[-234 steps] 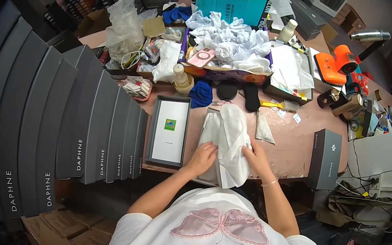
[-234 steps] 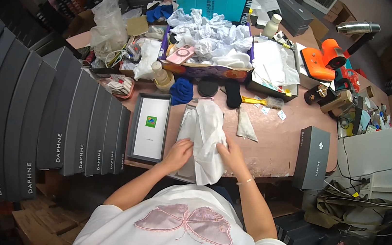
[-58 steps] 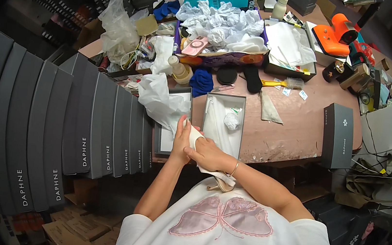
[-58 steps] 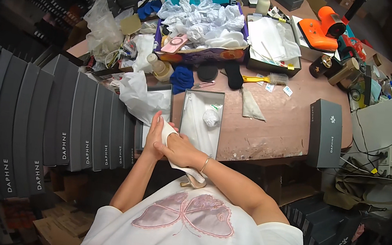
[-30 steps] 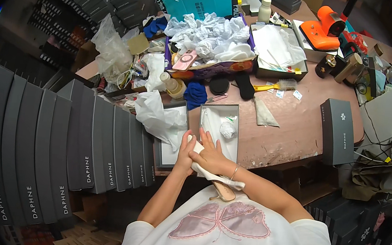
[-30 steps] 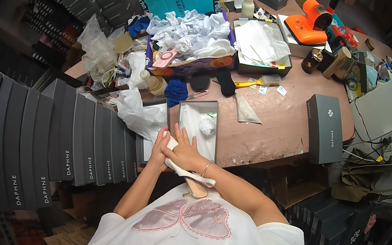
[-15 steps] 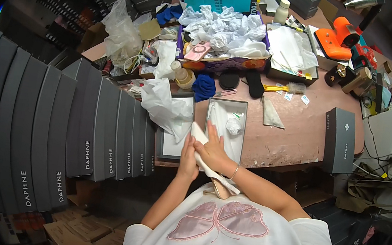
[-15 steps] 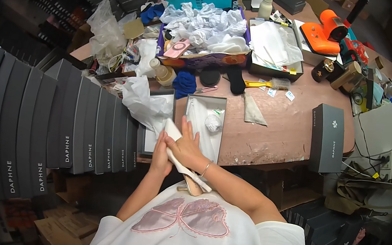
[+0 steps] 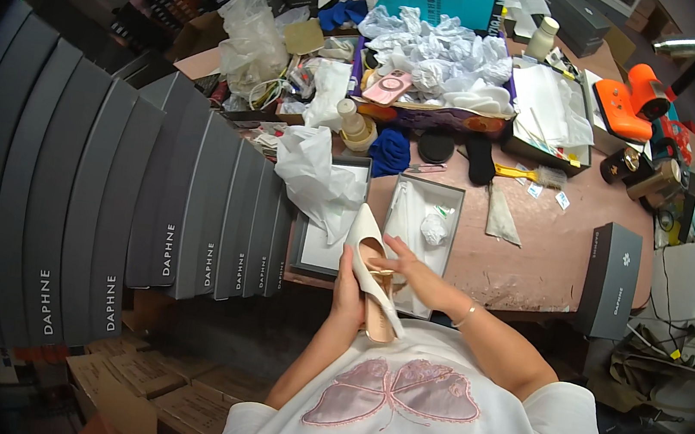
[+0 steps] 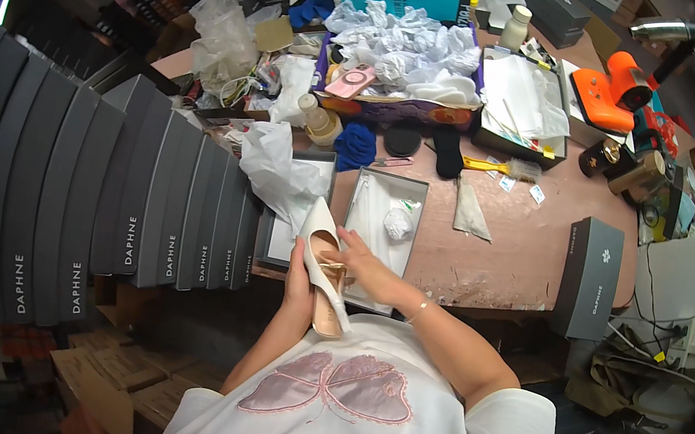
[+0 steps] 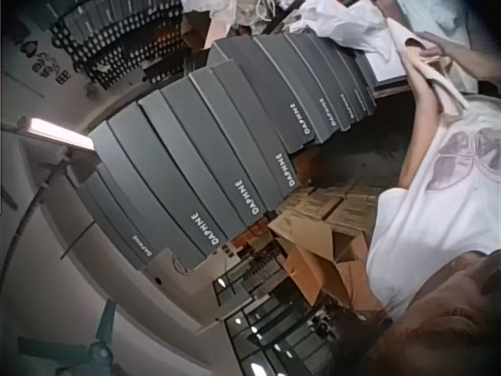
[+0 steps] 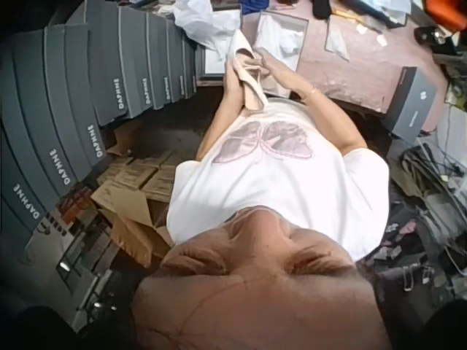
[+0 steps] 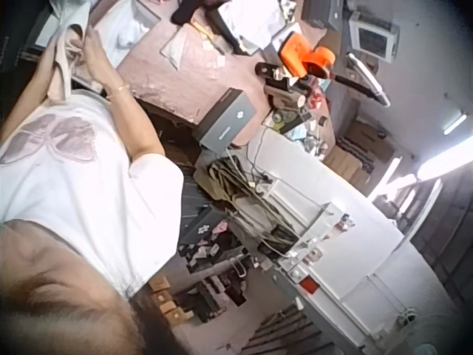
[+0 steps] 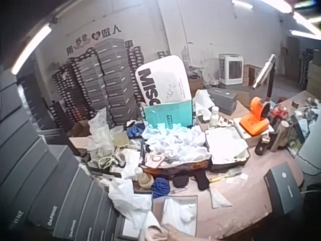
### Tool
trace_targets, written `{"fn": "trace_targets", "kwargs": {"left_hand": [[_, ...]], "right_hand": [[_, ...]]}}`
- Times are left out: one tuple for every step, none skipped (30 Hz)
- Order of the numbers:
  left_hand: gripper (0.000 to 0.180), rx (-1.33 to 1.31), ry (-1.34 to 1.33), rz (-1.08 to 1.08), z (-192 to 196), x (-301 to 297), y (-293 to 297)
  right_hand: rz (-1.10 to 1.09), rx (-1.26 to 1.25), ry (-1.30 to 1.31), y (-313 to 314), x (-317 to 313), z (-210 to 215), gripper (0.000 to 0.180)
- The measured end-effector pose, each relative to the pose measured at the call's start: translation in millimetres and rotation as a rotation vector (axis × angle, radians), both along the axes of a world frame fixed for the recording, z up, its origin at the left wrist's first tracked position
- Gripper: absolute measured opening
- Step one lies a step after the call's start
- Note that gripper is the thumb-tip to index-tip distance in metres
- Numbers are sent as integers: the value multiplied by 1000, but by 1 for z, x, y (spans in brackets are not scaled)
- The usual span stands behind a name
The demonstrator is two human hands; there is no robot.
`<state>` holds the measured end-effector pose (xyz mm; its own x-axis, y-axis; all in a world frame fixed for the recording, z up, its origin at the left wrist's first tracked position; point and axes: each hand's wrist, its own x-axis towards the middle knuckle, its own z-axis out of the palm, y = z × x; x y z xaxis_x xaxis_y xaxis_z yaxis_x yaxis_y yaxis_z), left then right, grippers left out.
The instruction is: The person is packaging high-heeled shoes into boxes, wrapping them in tissue paper and adding protective inserts.
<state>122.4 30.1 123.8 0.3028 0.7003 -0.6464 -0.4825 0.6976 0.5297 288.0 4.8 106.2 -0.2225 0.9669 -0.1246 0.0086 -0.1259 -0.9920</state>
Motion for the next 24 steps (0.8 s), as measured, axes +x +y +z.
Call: {"fn": "trace_targets", "kwargs": {"left_hand": [[64, 46, -68, -145, -11, -16, 8], [67, 95, -106, -133, -19, -25, 9], [68, 79, -177, -114, -15, -26, 6], [69, 68, -250, -118, -9, -23, 6], [68, 35, -353, -109, -15, -22, 8], [66, 20, -283, -98, -2, -14, 10], [63, 2, -215, -93, 22, -2, 9], [61, -16, -145, -80, 35, 3, 9], [48, -41, -194, -56, 31, -2, 5], [46, -40, -195, -109, 23, -11, 5], [44, -40, -200, -168, 14, -18, 7], [43, -43, -210, -226, 5, -22, 8], [43, -100, -188, -215, -3, -22, 7], [45, -106, -201, -196, -3, -18, 4], [46, -103, -216, -179, 0, -12, 2], [48, -91, -228, -153, 4, -9, 1], [59, -111, -264, -192, -6, -12, -3], [66, 22, -222, -173, 4, -7, -7], [68, 33, -207, -207, 2, -8, -11], [69, 43, -192, -239, -2, -10, -14], [67, 26, -188, -250, -6, -7, -19], [66, 14, -169, -233, -8, -4, -22], [65, 2, -150, -216, -8, 0, -24], [64, -1, -129, -199, -5, 3, -23]], "right_hand": [[4, -42, 181, -2, 14, -5, 61], [-55, 13, -163, 11, 28, -8, 57], [-126, 67, -502, 23, 42, -12, 56], [-127, 248, -922, 25, 56, -41, 55], [-137, 442, -1342, 31, 66, -73, 55], [-39, 412, -1410, 37, 72, -91, 56], [58, 374, -1479, 42, 78, -104, 57], [162, 337, -1542, 45, 79, -110, 59], [50, 275, -1386, 50, 72, -92, 56], [-49, 207, -1227, 51, 58, -51, 53], [-148, 136, -1071, 51, 50, -11, 51], [-151, 27, -648, 48, 46, 24, 50], [-160, -91, -228, 42, 42, 44, 50], [-107, -24, -3, 35, 34, 45, 45], [-75, 83, -26, 28, 25, 50, 44], [7, 85, -178, 22, 18, 68, 43], [21, 185, -306, 13, 13, 58, 44], [31, 285, -434, 5, 8, 48, 45], [50, 247, -486, -3, 6, 48, 47], [70, 208, -537, -9, 4, 48, 49], [72, 160, -615, -16, 2, 48, 48], [12, 214, -661, -15, 1, 43, 48], [-48, 268, -707, -10, -2, 33, 48], [-111, 331, -751, -4, -5, 27, 48]]}}
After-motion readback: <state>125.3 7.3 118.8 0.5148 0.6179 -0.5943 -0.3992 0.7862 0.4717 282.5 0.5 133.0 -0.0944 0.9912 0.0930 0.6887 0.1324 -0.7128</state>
